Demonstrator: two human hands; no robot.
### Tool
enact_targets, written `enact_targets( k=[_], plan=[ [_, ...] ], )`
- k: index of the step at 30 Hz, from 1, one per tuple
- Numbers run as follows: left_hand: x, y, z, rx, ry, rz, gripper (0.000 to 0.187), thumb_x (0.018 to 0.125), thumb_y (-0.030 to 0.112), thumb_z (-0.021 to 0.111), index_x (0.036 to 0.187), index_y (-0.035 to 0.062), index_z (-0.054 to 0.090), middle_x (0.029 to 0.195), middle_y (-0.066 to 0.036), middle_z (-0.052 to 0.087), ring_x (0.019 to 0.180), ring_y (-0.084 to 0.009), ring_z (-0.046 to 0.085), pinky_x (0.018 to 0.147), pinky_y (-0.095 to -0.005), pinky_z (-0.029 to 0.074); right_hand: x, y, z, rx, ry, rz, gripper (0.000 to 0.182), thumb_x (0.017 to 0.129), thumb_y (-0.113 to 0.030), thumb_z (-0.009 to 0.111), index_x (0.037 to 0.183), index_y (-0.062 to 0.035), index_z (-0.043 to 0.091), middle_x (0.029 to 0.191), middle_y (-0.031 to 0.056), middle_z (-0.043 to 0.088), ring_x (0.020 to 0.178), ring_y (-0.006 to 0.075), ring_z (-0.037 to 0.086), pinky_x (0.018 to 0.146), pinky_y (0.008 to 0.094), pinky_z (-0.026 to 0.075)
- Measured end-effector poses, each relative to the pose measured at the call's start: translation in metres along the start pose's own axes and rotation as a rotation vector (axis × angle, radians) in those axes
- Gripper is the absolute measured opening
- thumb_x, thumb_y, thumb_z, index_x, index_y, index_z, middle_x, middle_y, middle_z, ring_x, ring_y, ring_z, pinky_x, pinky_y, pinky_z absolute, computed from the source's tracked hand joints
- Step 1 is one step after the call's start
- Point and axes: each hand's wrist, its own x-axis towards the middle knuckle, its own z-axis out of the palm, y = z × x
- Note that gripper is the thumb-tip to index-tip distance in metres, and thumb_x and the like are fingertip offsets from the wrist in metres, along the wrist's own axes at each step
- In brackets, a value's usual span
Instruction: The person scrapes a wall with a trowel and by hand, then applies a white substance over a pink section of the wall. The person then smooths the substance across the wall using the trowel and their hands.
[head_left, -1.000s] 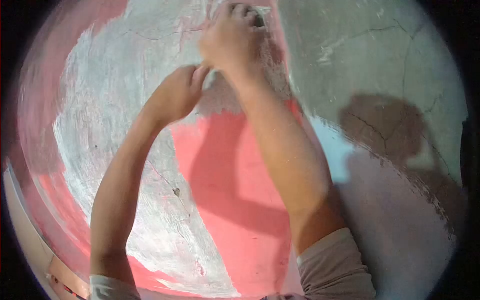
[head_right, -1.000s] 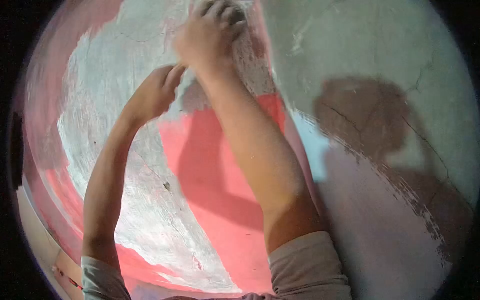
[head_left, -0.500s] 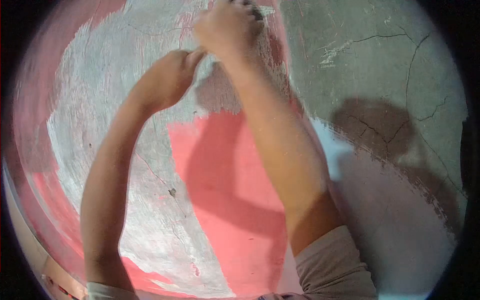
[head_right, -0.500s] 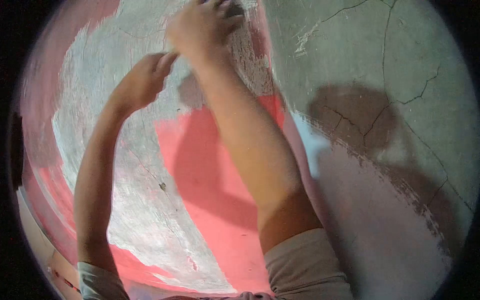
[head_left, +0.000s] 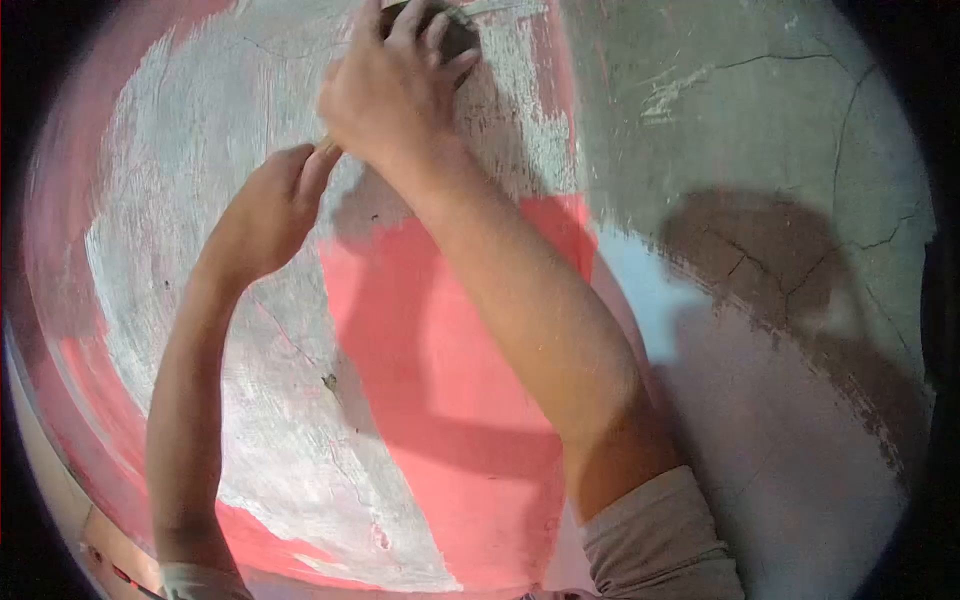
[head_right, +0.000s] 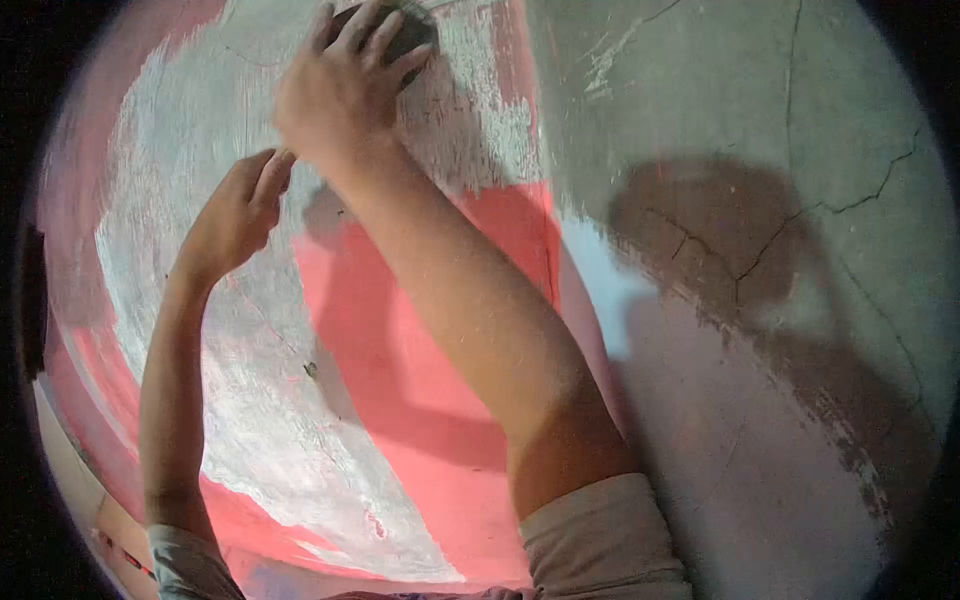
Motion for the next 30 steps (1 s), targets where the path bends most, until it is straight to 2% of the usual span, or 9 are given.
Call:
enact_targets(
  k=[5,8,10,14,19,22,24,27,30],
  plan=[
    [0.052,0.033,0.009,0.023,0.047,0.247,0.054,0.112,0.037,0.045,0.107,-0.0116,0.068,0.092,-0.034,0.069,0.088,-0.0551,0.065,0.081,-0.0527,0.052,0.046,0.051,-0.006,0.180,0.026,0.090,0.054,0.101,-0.030,0.054,0.147,-0.0018,0.055,0.155,0.0388,0.041,0.145,0.0600,0.038,0.107,0.0801,0.036],
    [0.022,0.004,-0.006,-0.063,-0.044,0.025,0.058,0.114,0.046,0.041,0.102,-0.0067,0.063,0.070,-0.003,0.049,0.055,-0.0138,0.047,0.049,-0.0334,0.043,0.021,0.012,-0.003,-0.039,-0.042,0.084,0.051,0.103,-0.028,0.050,0.147,-0.0044,0.056,0.158,0.0429,0.034,0.144,0.0643,0.035,0.108,0.0837,0.031],
    [0.017,-0.004,0.001,-0.095,-0.009,0.038,0.059,0.114,0.048,0.040,0.099,-0.0050,0.062,0.070,-0.003,0.048,0.054,-0.0129,0.046,0.048,-0.0325,0.043,0.003,-0.004,0.017,-0.243,0.096,0.040,0.047,0.103,-0.028,0.048,0.142,-0.0051,0.059,0.156,0.0434,0.035,0.143,0.0651,0.036,0.107,0.0844,0.031],
    [0.057,0.019,0.017,-0.059,-0.023,0.156,0.059,0.114,0.050,0.039,0.096,-0.0018,0.062,0.068,-0.001,0.049,0.048,-0.0103,0.044,0.044,-0.0307,0.039,0.040,0.052,-0.027,0.131,-0.082,0.117,0.045,0.101,-0.032,0.053,0.137,-0.0073,0.065,0.149,0.0318,0.051,0.140,0.0564,0.046,0.104,0.0756,0.043],
    [0.027,0.006,-0.010,-0.138,-0.113,-0.008,0.060,0.113,0.050,0.041,0.096,-0.0025,0.063,0.067,-0.002,0.051,0.047,-0.0123,0.045,0.042,-0.0305,0.040,0.026,0.005,-0.010,-0.060,-0.217,0.118,0.052,0.102,-0.032,0.052,0.144,-0.0011,0.055,0.151,0.0481,0.035,0.139,0.0669,0.039,0.111,0.0819,0.030],
    [0.028,-0.011,0.012,-0.132,-0.020,0.122,0.059,0.113,0.051,0.040,0.092,-0.0001,0.061,0.064,-0.001,0.049,0.048,-0.0117,0.043,0.043,-0.0304,0.040,0.011,0.023,0.004,-0.036,0.059,-0.030,0.045,0.103,-0.033,0.051,0.136,-0.0027,0.062,0.144,0.0404,0.049,0.135,0.0604,0.047,0.110,0.0734,0.037],
    [0.054,0.011,0.019,-0.072,-0.035,0.172,0.059,0.113,0.050,0.040,0.090,0.0007,0.061,0.064,0.000,0.047,0.048,-0.0107,0.041,0.043,-0.0304,0.040,0.035,0.049,-0.021,0.042,-0.054,0.057,0.042,0.103,-0.032,0.053,0.130,-0.0025,0.067,0.133,0.0331,0.060,0.129,0.0560,0.053,0.108,0.0644,0.043],
    [0.047,0.025,0.001,-0.105,-0.141,0.026,0.059,0.114,0.049,0.040,0.091,-0.0005,0.062,0.064,0.001,0.046,0.048,-0.0103,0.043,0.041,-0.0306,0.039,0.042,0.036,-0.044,0.089,-0.231,0.092,0.045,0.102,-0.030,0.053,0.132,0.0018,0.064,0.140,0.0409,0.054,0.133,0.0588,0.050,0.112,0.0636,0.042],
    [0.011,0.001,-0.011,-0.114,-0.151,-0.076,0.058,0.112,0.050,0.042,0.093,-0.0013,0.063,0.063,0.000,0.046,0.047,-0.0099,0.045,0.041,-0.0299,0.039,0.007,0.019,0.012,-0.128,0.138,0.007,0.045,0.102,-0.030,0.052,0.131,0.0025,0.064,0.138,0.0437,0.054,0.130,0.0600,0.052,0.110,0.0636,0.044]
  ],
)
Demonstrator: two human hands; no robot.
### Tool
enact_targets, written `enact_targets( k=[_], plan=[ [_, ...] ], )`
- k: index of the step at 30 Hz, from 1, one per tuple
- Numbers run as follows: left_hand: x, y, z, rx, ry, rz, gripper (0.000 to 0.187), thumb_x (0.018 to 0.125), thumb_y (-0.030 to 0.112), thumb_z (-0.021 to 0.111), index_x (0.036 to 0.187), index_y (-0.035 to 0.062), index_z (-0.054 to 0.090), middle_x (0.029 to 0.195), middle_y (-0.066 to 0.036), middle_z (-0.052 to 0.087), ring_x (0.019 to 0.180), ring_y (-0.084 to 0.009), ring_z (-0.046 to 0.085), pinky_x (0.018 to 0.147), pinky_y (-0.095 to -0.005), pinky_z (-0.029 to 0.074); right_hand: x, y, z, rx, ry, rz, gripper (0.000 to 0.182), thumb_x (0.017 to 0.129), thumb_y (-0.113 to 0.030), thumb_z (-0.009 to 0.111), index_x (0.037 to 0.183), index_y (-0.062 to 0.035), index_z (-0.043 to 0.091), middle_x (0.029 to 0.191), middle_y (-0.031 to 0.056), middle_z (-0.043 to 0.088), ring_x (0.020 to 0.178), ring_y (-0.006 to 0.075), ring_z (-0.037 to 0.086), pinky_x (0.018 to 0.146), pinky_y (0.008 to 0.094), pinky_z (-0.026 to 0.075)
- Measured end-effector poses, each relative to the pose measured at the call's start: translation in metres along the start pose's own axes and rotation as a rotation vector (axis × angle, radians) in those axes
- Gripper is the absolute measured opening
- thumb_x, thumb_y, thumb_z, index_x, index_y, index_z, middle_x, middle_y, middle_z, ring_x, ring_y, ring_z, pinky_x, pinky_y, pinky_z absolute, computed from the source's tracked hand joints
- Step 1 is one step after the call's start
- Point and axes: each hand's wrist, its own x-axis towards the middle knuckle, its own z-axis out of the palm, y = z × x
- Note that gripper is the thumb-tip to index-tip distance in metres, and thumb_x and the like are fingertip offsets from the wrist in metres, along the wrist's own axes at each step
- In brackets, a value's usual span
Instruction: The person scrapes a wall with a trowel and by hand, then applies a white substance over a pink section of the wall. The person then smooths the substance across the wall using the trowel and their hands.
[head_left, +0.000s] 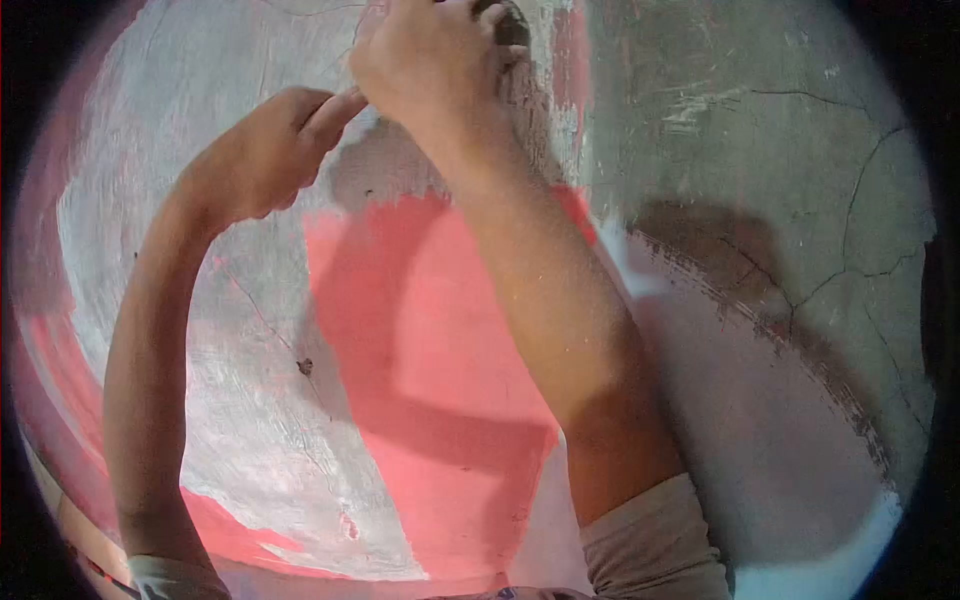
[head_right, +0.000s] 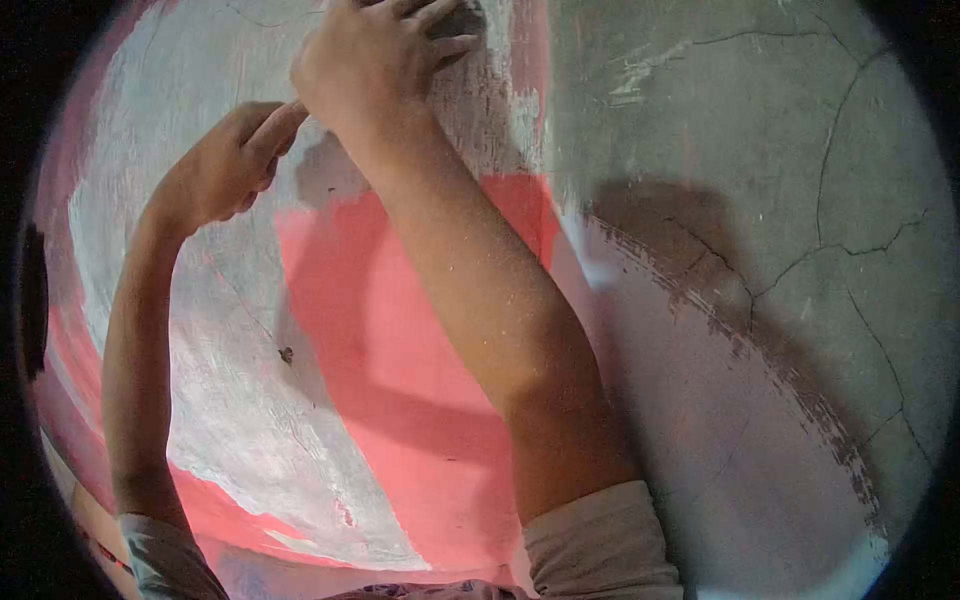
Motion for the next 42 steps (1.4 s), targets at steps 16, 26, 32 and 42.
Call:
enact_targets(
  k=[16,26,32,42],
  plan=[
    [0.041,0.035,-0.004,0.041,-0.039,0.143,0.060,0.110,0.057,0.045,0.081,0.0060,0.056,0.059,0.002,0.044,0.043,-0.0088,0.042,0.037,-0.0293,0.035,0.056,0.038,-0.043,-0.068,-0.517,-0.255,0.044,0.099,-0.028,0.056,0.131,0.0010,0.066,0.119,0.0392,0.066,0.115,0.0594,0.064,0.101,0.0654,0.050],
    [0.048,0.029,-0.011,0.198,-0.003,0.137,0.057,0.112,0.053,0.042,0.088,0.0039,0.057,0.060,0.002,0.044,0.043,-0.0077,0.041,0.035,-0.0299,0.033,0.056,0.043,-0.022,0.153,-0.327,-0.100,0.037,0.096,-0.024,0.060,0.120,0.0030,0.071,0.120,0.0349,0.068,0.107,0.0588,0.067,0.091,0.0630,0.055],
    [0.025,0.006,-0.013,0.247,0.120,0.064,0.060,0.112,0.059,0.042,0.080,0.0098,0.055,0.051,0.005,0.036,0.039,-0.0046,0.039,0.032,-0.0265,0.031,0.028,0.015,0.000,-0.017,0.030,-0.061,0.038,0.096,-0.027,0.061,0.113,0.0046,0.074,0.113,0.0334,0.071,0.108,0.0536,0.069,0.095,0.0607,0.054],
    [0.024,0.073,-0.064,0.265,-0.229,-0.206,0.058,0.113,0.058,0.039,0.086,0.0107,0.059,0.065,0.003,0.044,0.054,-0.0117,0.038,0.046,-0.0343,0.034,0.043,0.004,-0.059,0.232,-0.245,0.082,0.045,0.097,-0.022,0.054,0.128,0.0069,0.067,0.126,0.0348,0.068,0.121,0.0529,0.065,0.105,0.0592,0.051]
  ],
)
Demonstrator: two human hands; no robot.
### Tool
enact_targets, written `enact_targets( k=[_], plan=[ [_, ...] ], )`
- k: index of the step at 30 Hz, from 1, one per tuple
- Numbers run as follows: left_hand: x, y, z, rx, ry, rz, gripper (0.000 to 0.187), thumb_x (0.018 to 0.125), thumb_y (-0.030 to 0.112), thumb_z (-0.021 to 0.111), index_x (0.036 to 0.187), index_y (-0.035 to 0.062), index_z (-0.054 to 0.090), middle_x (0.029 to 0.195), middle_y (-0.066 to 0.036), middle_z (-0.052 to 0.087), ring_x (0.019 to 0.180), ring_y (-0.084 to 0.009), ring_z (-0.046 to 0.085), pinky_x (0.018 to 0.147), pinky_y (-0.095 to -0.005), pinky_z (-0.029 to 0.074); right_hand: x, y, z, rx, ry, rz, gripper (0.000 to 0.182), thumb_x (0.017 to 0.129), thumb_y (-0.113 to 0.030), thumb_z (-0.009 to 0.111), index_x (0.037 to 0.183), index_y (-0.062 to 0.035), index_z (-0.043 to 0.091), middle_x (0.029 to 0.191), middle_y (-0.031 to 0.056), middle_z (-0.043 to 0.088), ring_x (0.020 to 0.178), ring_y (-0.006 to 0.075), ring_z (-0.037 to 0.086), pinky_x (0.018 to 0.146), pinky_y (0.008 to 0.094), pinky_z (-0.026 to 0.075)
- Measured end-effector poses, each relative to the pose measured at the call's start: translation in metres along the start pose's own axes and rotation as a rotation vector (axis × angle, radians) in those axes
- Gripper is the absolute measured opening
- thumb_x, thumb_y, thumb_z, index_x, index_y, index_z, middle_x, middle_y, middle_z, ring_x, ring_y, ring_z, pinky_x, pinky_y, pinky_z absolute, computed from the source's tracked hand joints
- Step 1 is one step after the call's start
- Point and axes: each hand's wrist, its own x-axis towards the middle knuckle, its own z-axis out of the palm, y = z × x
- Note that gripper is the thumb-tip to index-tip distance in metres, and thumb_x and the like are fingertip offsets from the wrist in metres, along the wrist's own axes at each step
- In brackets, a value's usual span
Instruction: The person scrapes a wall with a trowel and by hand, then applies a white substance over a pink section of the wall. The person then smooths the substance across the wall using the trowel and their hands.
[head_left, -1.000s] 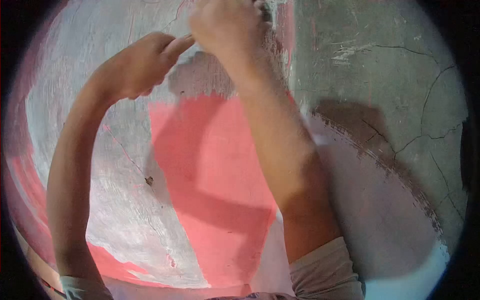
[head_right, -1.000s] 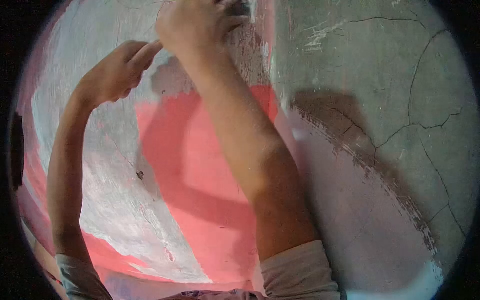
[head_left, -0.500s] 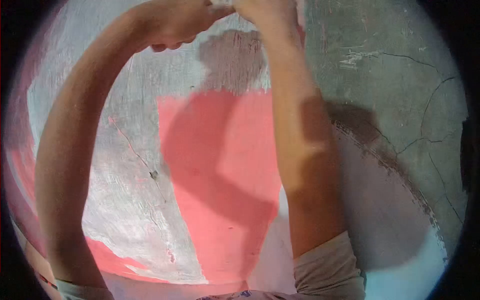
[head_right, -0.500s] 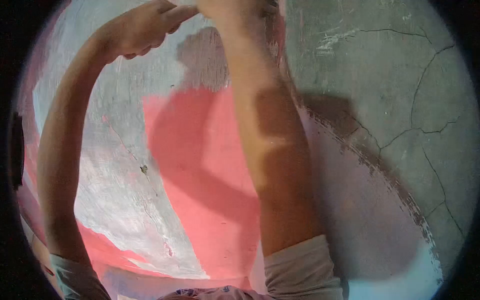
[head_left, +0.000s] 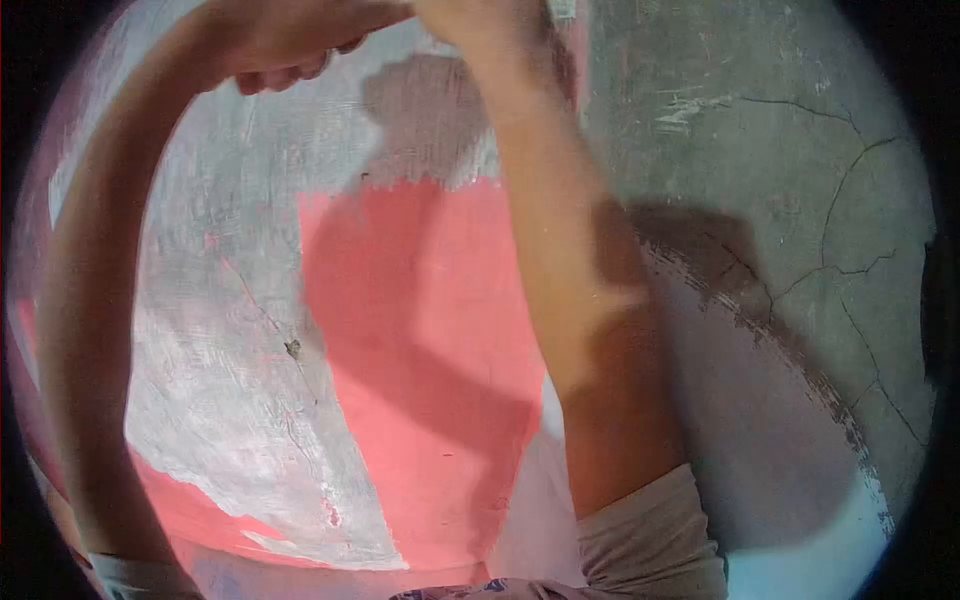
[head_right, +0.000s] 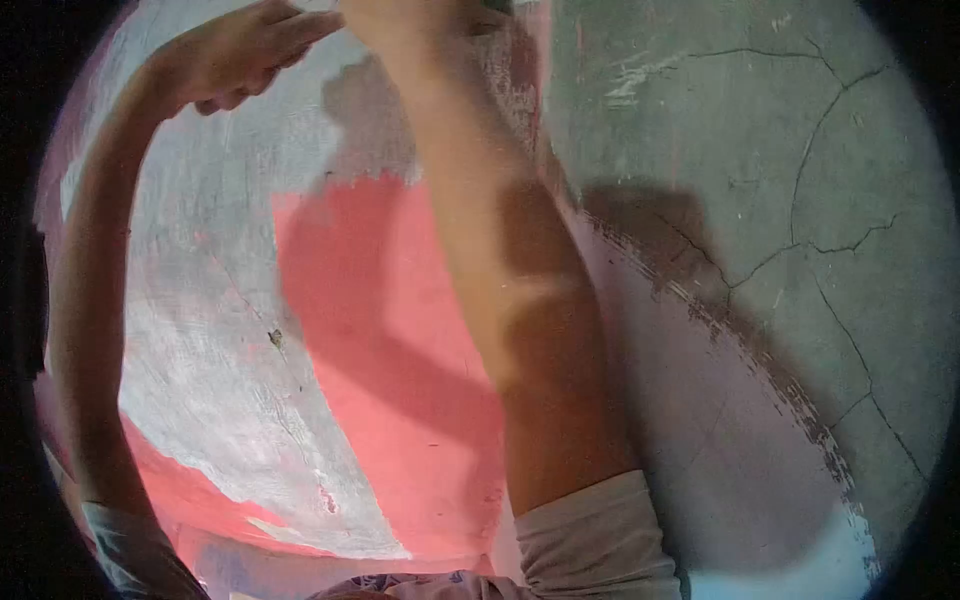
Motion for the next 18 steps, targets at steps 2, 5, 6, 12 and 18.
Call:
enact_targets(
  k=[2,5,6,12,18],
  plan=[
    [0.008,0.001,0.003,0.031,0.048,0.162,0.059,0.113,0.060,0.038,0.084,0.0120,0.058,0.066,0.003,0.045,0.054,-0.0117,0.038,0.047,-0.0341,0.035,0.019,0.001,-0.001,0.080,-0.058,0.002,0.048,0.098,-0.022,0.052,0.134,0.0073,0.061,0.129,0.0370,0.066,0.123,0.0520,0.064,0.108,0.0587,0.049],
    [0.004,-0.003,-0.011,-0.005,-0.061,0.039,0.059,0.113,0.059,0.038,0.084,0.0117,0.058,0.067,0.003,0.046,0.055,-0.0118,0.039,0.049,-0.0341,0.036,-0.009,-0.019,-0.024,-0.038,-0.065,0.106,0.048,0.098,-0.023,0.051,0.134,0.0077,0.061,0.133,0.0375,0.064,0.125,0.0517,0.063,0.109,0.0587,0.048],
    [-0.006,0.002,-0.008,0.032,-0.002,-0.029,0.058,0.113,0.058,0.038,0.084,0.0116,0.058,0.068,0.003,0.046,0.056,-0.0118,0.039,0.049,-0.0340,0.036,-0.028,-0.045,-0.021,-0.080,0.020,0.124,0.047,0.098,-0.023,0.051,0.133,0.0077,0.062,0.133,0.0372,0.064,0.126,0.0518,0.062,0.109,0.0587,0.048],
    [0.023,0.003,-0.006,0.038,-0.015,0.084,0.060,0.112,0.060,0.039,0.085,0.0104,0.059,0.067,0.003,0.044,0.055,-0.0129,0.037,0.048,-0.0356,0.036,0.048,0.044,0.030,0.087,0.107,-0.021,0.041,0.097,-0.026,0.055,0.119,0.0040,0.071,0.115,0.0305,0.073,0.102,0.0563,0.071,0.091,0.0632,0.056],
    [0.030,-0.054,0.015,0.086,0.264,0.082,0.066,0.108,0.071,0.039,0.080,0.0132,0.054,0.054,0.007,0.038,0.040,-0.0028,0.033,0.029,-0.0261,0.028,0.009,-0.003,0.041,-0.126,0.159,-0.087,0.048,0.099,-0.026,0.054,0.135,0.0046,0.062,0.130,0.0380,0.065,0.119,0.0594,0.063,0.101,0.0663,0.050]
  ],
)
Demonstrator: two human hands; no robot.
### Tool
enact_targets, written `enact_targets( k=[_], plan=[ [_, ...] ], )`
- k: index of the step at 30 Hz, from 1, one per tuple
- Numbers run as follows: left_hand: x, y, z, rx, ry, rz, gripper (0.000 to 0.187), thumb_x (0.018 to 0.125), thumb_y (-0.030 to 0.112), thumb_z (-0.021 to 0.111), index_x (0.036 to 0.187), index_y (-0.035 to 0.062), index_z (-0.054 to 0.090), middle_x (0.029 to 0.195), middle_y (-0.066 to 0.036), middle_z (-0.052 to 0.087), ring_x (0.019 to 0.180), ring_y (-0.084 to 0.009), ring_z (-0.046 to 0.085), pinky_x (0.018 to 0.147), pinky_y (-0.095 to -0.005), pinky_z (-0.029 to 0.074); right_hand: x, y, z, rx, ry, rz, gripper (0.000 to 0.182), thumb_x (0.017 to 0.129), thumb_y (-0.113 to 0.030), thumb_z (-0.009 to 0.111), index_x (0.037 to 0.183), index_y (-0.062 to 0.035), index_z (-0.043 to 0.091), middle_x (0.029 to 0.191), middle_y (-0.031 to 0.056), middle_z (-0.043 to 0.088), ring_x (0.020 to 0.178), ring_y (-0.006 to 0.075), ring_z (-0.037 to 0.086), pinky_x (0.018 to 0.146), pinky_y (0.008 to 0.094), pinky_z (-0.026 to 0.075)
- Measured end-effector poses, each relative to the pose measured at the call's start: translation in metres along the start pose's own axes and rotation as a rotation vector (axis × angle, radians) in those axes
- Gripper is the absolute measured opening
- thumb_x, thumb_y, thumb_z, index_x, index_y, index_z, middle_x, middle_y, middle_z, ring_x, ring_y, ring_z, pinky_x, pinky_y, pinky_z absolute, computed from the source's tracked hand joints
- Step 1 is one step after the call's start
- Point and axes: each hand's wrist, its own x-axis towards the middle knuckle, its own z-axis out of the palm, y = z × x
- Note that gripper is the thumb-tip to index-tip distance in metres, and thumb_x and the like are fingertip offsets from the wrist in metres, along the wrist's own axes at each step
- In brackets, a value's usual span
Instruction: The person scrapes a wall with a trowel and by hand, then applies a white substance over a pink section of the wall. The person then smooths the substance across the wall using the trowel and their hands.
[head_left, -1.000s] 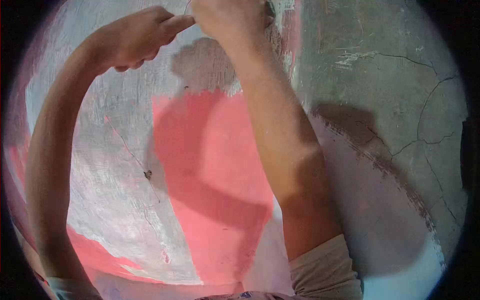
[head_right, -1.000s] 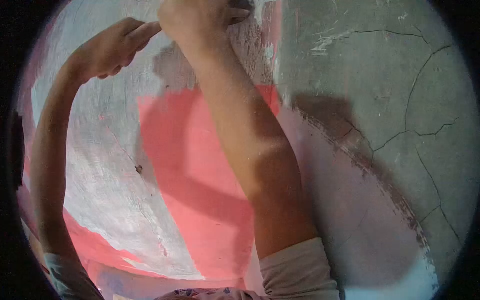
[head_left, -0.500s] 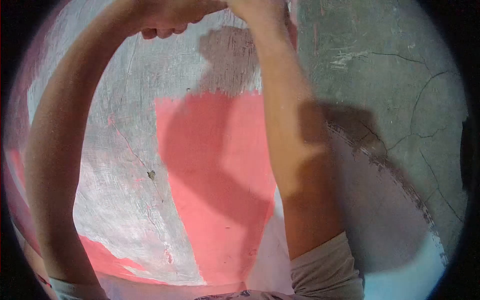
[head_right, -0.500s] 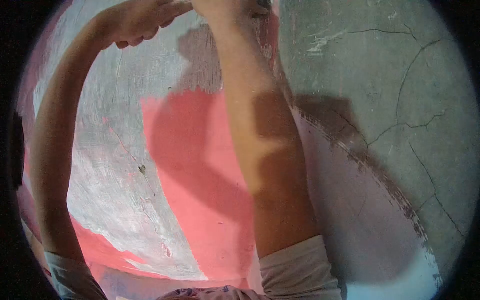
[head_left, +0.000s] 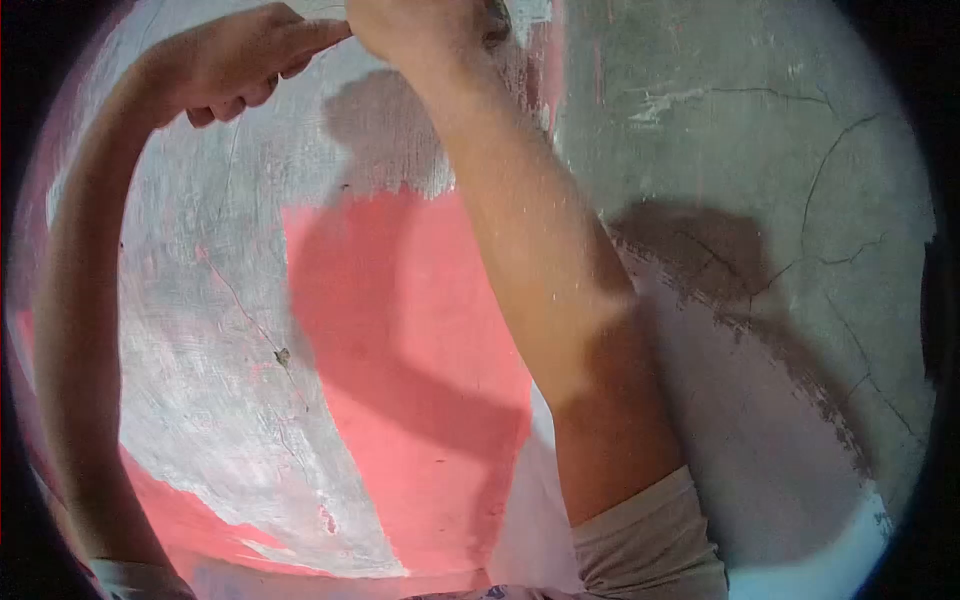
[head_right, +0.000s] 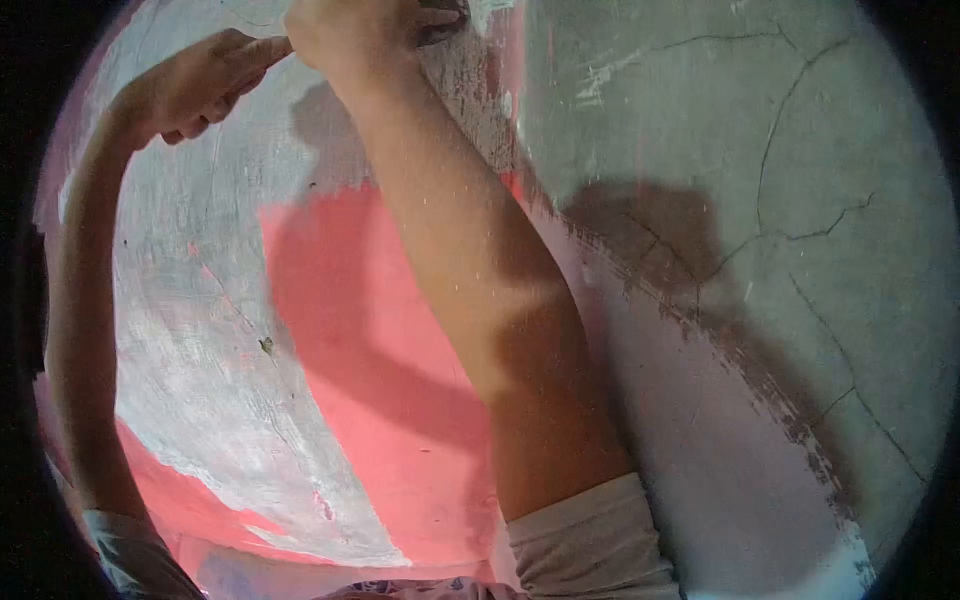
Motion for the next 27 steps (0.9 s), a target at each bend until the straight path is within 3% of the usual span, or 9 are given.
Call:
enact_targets(
  k=[4,8,10,12,15,19,21,25,27],
  plan=[
    [0.026,0.022,0.023,-0.010,0.194,0.168,0.064,0.109,0.070,0.038,0.073,0.0180,0.048,0.054,0.007,0.039,0.040,-0.0023,0.032,0.029,-0.0265,0.028,0.023,0.035,-0.046,0.232,-0.277,0.066,0.045,0.099,-0.026,0.052,0.127,0.0048,0.068,0.123,0.0382,0.068,0.119,0.0582,0.064,0.103,0.0661,0.048],
    [0.013,0.023,-0.003,0.060,0.082,0.096,0.063,0.109,0.071,0.038,0.071,0.0204,0.044,0.053,0.007,0.039,0.039,-0.0011,0.030,0.028,-0.0266,0.026,0.016,0.013,-0.052,0.201,-0.279,0.133,0.043,0.097,-0.026,0.055,0.122,0.0048,0.070,0.120,0.0375,0.070,0.117,0.0571,0.066,0.104,0.0664,0.049],
    [0.008,0.006,-0.003,-0.030,0.009,0.033,0.061,0.109,0.070,0.039,0.074,0.0210,0.046,0.053,0.008,0.038,0.039,-0.0006,0.030,0.028,-0.0263,0.025,0.005,0.010,0.015,-0.027,0.125,0.055,0.044,0.096,-0.027,0.055,0.124,0.0047,0.069,0.118,0.0367,0.070,0.117,0.0570,0.066,0.105,0.0662,0.048],
    [0.005,0.018,0.023,-0.111,0.061,0.048,0.054,0.109,0.064,0.045,0.082,0.0181,0.054,0.057,0.008,0.040,0.042,-0.0012,0.031,0.031,-0.0245,0.026,0.014,0.029,0.007,0.034,-0.039,0.054,0.047,0.096,-0.027,0.055,0.129,0.0055,0.065,0.129,0.0391,0.064,0.127,0.0564,0.059,0.110,0.0653,0.044],
    [0.011,0.043,0.048,-0.394,0.069,0.157,0.052,0.108,0.060,0.050,0.089,0.0121,0.059,0.062,0.007,0.043,0.048,-0.0025,0.036,0.036,-0.0240,0.028,0.030,0.056,-0.033,0.262,-0.386,0.071,0.051,0.096,-0.028,0.055,0.133,0.0068,0.060,0.145,0.0416,0.053,0.141,0.0537,0.049,0.116,0.0621,0.040],
    [-0.017,0.050,0.104,-0.946,-0.077,0.154,0.053,0.106,0.057,0.055,0.086,0.0080,0.061,0.067,0.002,0.052,0.055,-0.0075,0.049,0.047,-0.0265,0.040,-0.006,0.054,-0.039,0.084,-0.212,-0.020,0.058,0.093,-0.026,0.057,0.140,0.0092,0.057,0.145,0.0414,0.052,0.140,0.0512,0.051,0.117,0.0559,0.042],
    [-0.033,0.056,0.143,-1.569,-0.268,-0.007,0.042,0.109,0.044,0.055,0.086,0.0098,0.059,0.068,0.004,0.050,0.051,-0.0070,0.046,0.044,-0.0255,0.038,-0.052,0.048,-0.046,-0.072,-0.135,-0.081,0.063,0.091,-0.024,0.059,0.144,0.0102,0.054,0.143,0.0408,0.055,0.137,0.0522,0.052,0.117,0.0562,0.041],
    [-0.087,0.071,0.214,-2.005,-0.752,-0.077,0.031,0.110,0.038,0.057,0.092,0.0124,0.060,0.067,0.007,0.045,0.047,-0.0042,0.036,0.040,-0.0227,0.028,-0.122,0.067,-0.053,-0.089,-0.299,0.002,0.073,0.089,-0.021,0.066,0.150,0.0119,0.045,0.154,0.0385,0.045,0.146,0.0524,0.042,0.121,0.0645,0.031],
    [-0.122,0.082,0.248,-1.991,-0.690,-0.107,0.032,0.110,0.040,0.058,0.092,0.0140,0.060,0.068,0.007,0.046,0.048,-0.0038,0.037,0.040,-0.0228,0.027,-0.163,0.079,-0.058,-0.030,-0.260,-0.024,0.072,0.088,-0.019,0.067,0.151,0.0090,0.046,0.156,0.0347,0.046,0.145,0.0501,0.044,0.121,0.0644,0.031]
  ],
)
